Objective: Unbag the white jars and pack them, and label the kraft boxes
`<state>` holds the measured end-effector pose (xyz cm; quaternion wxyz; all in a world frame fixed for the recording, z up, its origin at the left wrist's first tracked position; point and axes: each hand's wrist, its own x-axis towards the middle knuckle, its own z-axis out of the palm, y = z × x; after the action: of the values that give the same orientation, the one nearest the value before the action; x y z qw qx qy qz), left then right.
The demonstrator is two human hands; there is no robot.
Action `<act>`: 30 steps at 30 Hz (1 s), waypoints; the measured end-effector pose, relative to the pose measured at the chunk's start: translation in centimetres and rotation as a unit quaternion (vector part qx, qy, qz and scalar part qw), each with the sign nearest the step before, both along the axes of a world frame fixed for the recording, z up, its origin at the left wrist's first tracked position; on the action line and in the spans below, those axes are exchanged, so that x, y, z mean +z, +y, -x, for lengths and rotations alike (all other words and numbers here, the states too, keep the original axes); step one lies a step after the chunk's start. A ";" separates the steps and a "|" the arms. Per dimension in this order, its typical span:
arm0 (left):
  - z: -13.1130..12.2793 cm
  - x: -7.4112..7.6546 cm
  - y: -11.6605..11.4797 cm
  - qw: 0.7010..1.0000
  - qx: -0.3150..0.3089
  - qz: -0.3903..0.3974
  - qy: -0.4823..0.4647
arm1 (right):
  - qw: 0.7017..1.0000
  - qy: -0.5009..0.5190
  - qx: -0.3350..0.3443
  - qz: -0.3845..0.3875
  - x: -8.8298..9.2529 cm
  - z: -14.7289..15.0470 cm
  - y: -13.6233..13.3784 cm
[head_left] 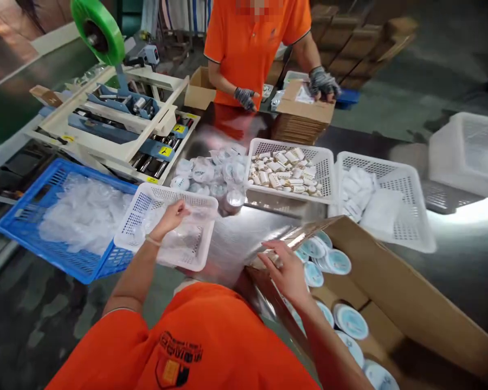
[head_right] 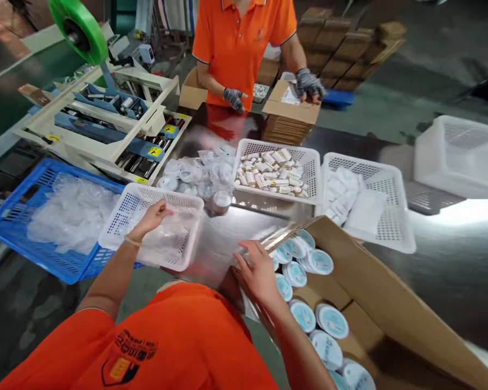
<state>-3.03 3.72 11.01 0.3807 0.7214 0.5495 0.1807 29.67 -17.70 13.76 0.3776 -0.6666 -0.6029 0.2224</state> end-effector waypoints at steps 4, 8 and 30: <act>-3.2 4.3 -2.2 0.967 -0.055 0.046 -0.245 | 0.985 0.169 0.006 0.026 0.4 0.4 2.5; -9.6 6.2 -5.9 0.949 -0.110 0.052 -0.290 | 0.937 0.346 0.040 0.023 1.7 -0.7 3.5; -24.0 8.4 -8.7 0.917 -0.370 -0.059 -0.139 | 0.917 0.382 0.079 0.079 4.7 -11.8 -2.9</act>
<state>20.97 -5.02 19.38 0.4497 0.8619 0.1735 0.1575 41.49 -20.57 18.47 0.5067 -0.5083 -0.4439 0.5365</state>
